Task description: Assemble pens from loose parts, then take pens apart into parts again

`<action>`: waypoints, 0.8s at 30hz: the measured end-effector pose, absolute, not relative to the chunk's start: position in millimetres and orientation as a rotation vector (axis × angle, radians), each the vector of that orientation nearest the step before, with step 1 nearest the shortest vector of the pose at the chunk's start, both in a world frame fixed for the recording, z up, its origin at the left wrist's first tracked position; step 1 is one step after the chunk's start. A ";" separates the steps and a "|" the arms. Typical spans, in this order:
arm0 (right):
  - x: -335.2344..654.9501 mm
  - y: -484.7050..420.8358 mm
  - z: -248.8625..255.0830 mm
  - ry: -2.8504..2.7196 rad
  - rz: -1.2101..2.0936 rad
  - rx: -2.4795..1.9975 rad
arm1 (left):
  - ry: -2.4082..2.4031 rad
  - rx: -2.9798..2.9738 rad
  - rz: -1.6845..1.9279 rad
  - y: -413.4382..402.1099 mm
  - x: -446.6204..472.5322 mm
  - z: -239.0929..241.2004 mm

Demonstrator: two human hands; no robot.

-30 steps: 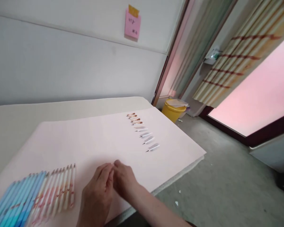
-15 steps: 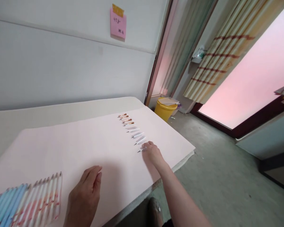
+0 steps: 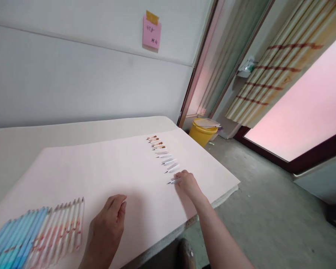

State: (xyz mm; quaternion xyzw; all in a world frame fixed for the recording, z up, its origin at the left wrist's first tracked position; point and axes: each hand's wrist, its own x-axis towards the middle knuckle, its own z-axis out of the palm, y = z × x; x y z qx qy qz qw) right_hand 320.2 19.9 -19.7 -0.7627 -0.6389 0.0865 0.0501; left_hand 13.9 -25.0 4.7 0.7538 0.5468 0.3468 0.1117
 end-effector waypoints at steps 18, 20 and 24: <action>181.1 -10.2 -14.5 -2.365 0.317 -2.010 | 1.601 1.611 0.608 -33.5 41.0 -4.3; 177.8 -10.7 -15.6 -2.388 0.321 -2.012 | 1.472 1.398 0.727 -32.0 46.9 -1.7; 182.5 -8.0 -15.1 -2.362 0.350 -2.029 | 1.176 0.644 0.927 -27.0 50.4 -0.1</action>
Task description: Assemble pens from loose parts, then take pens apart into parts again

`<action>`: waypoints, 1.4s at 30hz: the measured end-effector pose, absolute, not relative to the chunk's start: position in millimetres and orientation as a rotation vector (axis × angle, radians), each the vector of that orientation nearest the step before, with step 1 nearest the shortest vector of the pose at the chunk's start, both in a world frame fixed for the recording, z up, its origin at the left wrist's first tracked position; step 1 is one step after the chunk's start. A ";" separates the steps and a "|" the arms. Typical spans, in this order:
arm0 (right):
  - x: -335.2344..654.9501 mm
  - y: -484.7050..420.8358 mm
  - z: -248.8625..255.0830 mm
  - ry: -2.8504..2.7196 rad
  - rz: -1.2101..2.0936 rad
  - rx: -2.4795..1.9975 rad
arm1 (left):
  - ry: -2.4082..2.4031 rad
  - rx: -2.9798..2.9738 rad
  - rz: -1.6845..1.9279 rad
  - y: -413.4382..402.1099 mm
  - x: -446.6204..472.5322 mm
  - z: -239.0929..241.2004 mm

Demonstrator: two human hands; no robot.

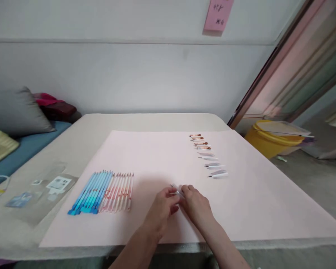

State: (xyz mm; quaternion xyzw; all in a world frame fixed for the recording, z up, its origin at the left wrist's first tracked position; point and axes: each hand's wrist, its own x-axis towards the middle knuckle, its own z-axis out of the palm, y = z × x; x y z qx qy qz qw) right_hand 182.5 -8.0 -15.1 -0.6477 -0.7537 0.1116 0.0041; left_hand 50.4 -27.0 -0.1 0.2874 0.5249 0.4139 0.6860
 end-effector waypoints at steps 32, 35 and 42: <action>198.9 1.0 -12.1 -2.223 0.460 -2.189 | 1.197 0.115 1.070 -23.3 40.2 -5.3; 196.1 1.7 -17.6 -2.251 0.430 -2.166 | 1.200 0.103 1.072 -22.4 39.9 -5.5; 205.0 8.5 -14.7 -2.202 0.453 -2.228 | 1.200 0.078 1.085 -18.7 37.3 -7.5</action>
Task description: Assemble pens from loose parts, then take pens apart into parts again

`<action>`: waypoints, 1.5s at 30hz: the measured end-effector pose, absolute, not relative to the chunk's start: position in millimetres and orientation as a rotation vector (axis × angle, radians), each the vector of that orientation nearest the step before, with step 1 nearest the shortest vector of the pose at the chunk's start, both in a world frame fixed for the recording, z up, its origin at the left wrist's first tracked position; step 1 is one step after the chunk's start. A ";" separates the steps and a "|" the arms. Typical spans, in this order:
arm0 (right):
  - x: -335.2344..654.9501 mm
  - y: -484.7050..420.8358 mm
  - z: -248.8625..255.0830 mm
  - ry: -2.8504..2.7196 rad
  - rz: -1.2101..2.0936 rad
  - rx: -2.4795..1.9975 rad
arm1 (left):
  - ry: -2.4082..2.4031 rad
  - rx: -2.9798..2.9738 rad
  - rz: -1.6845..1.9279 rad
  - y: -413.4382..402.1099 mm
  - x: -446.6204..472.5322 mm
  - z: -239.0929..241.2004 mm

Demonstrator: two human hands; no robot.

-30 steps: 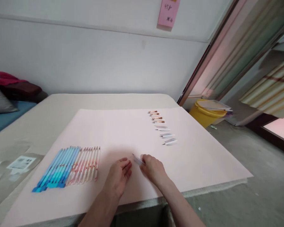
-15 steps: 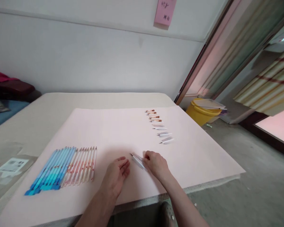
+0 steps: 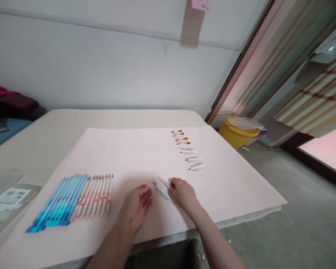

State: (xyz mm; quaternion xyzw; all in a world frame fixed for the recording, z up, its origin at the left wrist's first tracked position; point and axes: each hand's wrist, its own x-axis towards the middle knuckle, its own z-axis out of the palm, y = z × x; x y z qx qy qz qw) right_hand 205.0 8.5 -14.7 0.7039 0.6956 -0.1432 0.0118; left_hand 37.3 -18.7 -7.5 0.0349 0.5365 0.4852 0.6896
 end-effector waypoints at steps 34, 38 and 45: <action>182.3 -11.4 -2.7 2.282 -0.382 2.089 | 1.146 0.187 1.154 -17.0 34.4 -0.7; 181.3 -11.0 -7.0 2.307 -0.365 1.985 | 1.098 0.098 1.245 -10.4 26.1 -2.0; 172.5 -20.2 -3.3 2.416 -0.437 1.935 | 1.079 -0.062 1.376 5.9 1.4 -7.7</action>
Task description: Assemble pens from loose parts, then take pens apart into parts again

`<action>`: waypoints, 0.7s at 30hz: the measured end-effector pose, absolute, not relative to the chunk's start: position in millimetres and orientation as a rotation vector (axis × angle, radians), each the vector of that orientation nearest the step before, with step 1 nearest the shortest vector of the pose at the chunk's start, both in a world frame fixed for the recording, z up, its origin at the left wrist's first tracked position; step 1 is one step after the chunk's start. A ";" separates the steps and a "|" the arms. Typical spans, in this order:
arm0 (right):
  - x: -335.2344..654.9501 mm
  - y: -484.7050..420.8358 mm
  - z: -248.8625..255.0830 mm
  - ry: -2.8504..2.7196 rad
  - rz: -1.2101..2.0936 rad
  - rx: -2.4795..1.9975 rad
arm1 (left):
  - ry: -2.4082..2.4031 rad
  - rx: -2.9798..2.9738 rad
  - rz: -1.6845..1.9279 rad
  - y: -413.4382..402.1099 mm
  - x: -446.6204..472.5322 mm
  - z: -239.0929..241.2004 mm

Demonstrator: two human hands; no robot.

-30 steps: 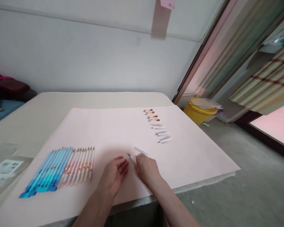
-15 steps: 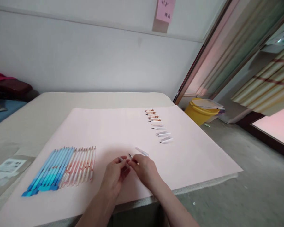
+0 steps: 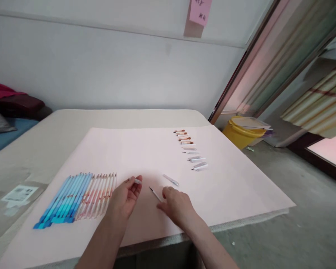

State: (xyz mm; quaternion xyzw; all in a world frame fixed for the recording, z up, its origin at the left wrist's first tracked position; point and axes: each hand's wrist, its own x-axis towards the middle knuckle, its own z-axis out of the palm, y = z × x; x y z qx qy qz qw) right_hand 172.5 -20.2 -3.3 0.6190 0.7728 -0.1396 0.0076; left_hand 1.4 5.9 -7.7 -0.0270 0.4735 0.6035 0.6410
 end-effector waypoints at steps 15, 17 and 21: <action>166.3 -26.6 14.5 2.840 -0.823 1.862 | 1.043 -0.131 1.394 12.1 -10.1 -6.6; 165.5 -27.3 12.6 2.843 -0.827 1.888 | 1.046 -0.114 1.403 11.6 -10.1 -6.0; 165.6 -27.5 13.6 2.830 -0.872 1.916 | 1.073 -0.113 1.452 11.4 -11.4 -6.3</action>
